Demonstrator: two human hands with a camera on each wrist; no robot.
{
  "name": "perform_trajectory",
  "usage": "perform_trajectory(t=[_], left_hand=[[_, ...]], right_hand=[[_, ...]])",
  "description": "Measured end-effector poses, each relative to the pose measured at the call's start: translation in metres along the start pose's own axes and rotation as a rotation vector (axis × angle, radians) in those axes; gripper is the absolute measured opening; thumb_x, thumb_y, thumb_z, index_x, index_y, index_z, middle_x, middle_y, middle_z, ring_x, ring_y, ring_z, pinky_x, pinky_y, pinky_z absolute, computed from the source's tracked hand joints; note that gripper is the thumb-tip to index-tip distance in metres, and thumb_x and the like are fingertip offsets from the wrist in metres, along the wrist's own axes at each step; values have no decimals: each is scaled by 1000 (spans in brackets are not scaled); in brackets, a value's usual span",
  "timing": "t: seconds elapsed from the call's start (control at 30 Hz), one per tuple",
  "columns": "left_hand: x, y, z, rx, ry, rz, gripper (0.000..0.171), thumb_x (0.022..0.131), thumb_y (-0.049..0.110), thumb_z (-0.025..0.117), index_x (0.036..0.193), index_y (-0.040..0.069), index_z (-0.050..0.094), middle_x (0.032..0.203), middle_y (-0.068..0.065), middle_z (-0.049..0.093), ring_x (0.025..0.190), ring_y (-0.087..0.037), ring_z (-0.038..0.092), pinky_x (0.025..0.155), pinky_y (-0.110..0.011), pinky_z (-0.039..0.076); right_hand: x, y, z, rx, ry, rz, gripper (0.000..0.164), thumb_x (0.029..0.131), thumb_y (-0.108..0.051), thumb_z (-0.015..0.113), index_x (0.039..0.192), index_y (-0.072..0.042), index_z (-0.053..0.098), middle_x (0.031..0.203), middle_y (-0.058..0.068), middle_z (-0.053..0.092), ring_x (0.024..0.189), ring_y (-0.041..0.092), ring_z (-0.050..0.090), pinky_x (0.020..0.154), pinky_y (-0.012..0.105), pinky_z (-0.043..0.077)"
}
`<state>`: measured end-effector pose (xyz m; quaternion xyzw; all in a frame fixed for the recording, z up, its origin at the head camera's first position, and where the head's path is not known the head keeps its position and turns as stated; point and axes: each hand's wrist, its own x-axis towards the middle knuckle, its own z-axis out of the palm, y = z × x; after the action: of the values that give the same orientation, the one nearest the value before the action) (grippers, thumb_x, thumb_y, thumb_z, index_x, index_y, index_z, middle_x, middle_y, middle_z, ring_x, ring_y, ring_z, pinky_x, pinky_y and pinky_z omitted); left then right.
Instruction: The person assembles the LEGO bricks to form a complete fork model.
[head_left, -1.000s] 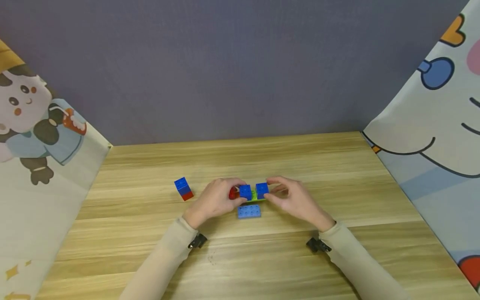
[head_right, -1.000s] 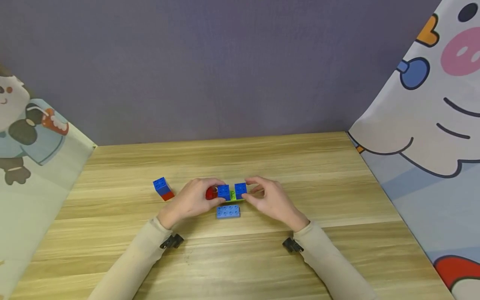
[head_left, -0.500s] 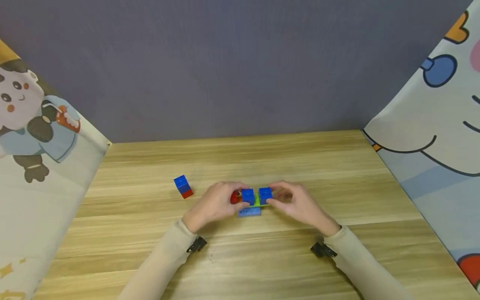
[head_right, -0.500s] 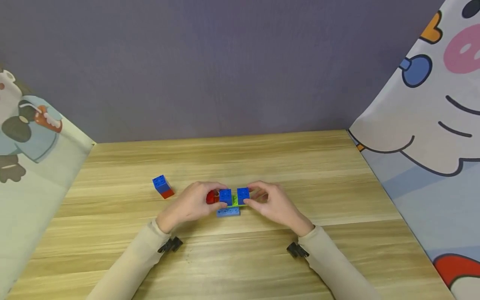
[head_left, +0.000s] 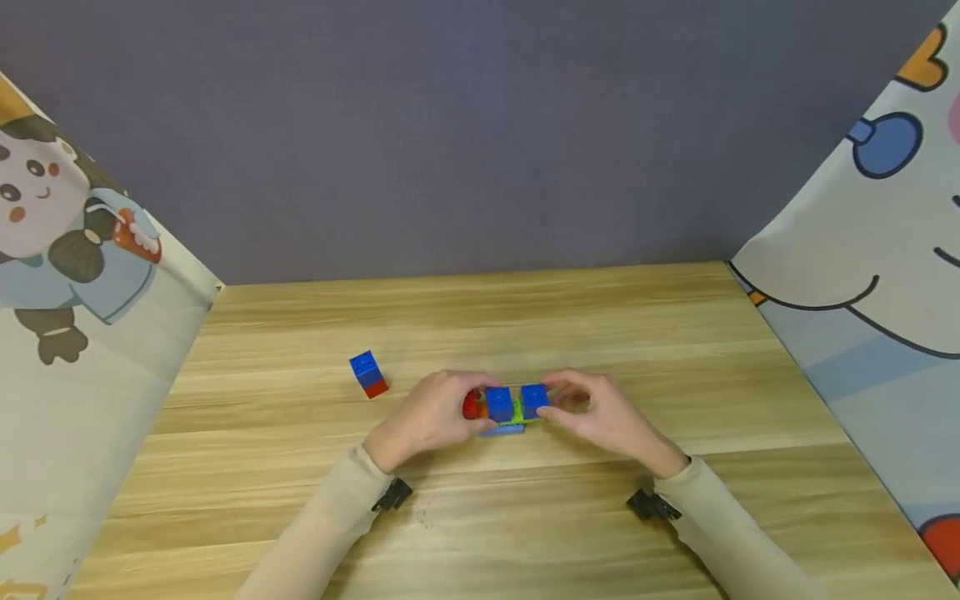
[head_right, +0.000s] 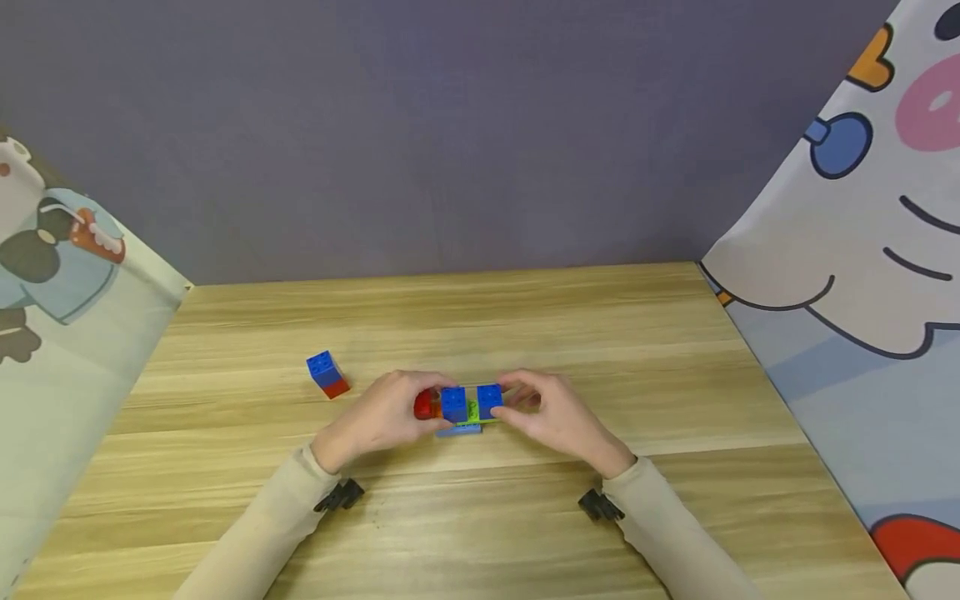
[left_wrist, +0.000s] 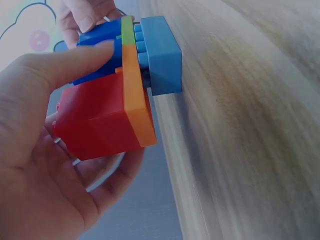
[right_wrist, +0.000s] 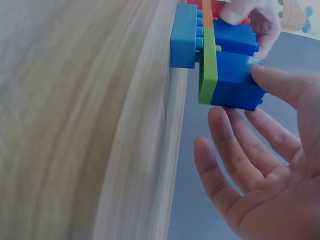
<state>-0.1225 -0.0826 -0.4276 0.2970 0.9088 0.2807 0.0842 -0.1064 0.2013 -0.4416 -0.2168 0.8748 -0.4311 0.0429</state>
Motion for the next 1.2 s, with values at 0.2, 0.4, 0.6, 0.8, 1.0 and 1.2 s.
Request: perform_trajectory(t=[0.2, 0.4, 0.6, 0.8, 1.0, 1.2], left_hand=[[1, -2, 4, 61, -33, -4, 59, 85, 31, 92, 137, 14, 71, 130, -3, 76, 110, -20, 72, 96, -40, 59], [1, -1, 7, 88, -34, -9, 58, 82, 29, 94, 134, 14, 72, 122, -1, 78, 99, -17, 72, 87, -36, 59], [1, -1, 7, 133, -53, -19, 60, 82, 29, 93, 135, 13, 72, 116, -4, 80, 92, -16, 72, 81, -34, 59], [0, 1, 6, 148, -58, -11, 58, 82, 27, 93, 135, 13, 72, 111, -2, 80, 88, -13, 71, 79, -31, 58], [-1, 2, 7, 150, -41, 12, 55, 82, 24, 92, 132, 14, 72, 108, 0, 80, 87, -13, 71, 77, -30, 58], [-2, 4, 8, 151, -45, 15, 54, 83, 25, 92, 132, 15, 72, 107, 2, 80, 85, -10, 69, 76, -28, 58]], right_hand=[[-1, 1, -3, -28, -32, 11, 36, 92, -21, 85, 125, -13, 74, 109, -1, 79, 90, 10, 73, 82, 35, 63], [-2, 4, -5, -57, -41, 3, 38, 91, -25, 86, 125, -13, 75, 108, -3, 79, 90, 7, 72, 82, 36, 63], [-1, 2, -8, -54, -67, 0, 39, 91, -26, 87, 125, -14, 74, 106, -5, 79, 91, 10, 73, 83, 38, 62], [2, -2, -5, -88, -28, -81, 45, 92, -30, 86, 130, -11, 73, 122, 2, 78, 103, 22, 74, 89, 46, 62], [8, -14, 7, -120, 9, -181, 41, 92, -29, 86, 128, -11, 75, 127, 3, 77, 112, 22, 74, 95, 50, 62], [13, -25, 16, -111, -62, -154, 43, 97, -33, 81, 135, -14, 73, 132, 4, 76, 109, 17, 75, 90, 36, 63]])
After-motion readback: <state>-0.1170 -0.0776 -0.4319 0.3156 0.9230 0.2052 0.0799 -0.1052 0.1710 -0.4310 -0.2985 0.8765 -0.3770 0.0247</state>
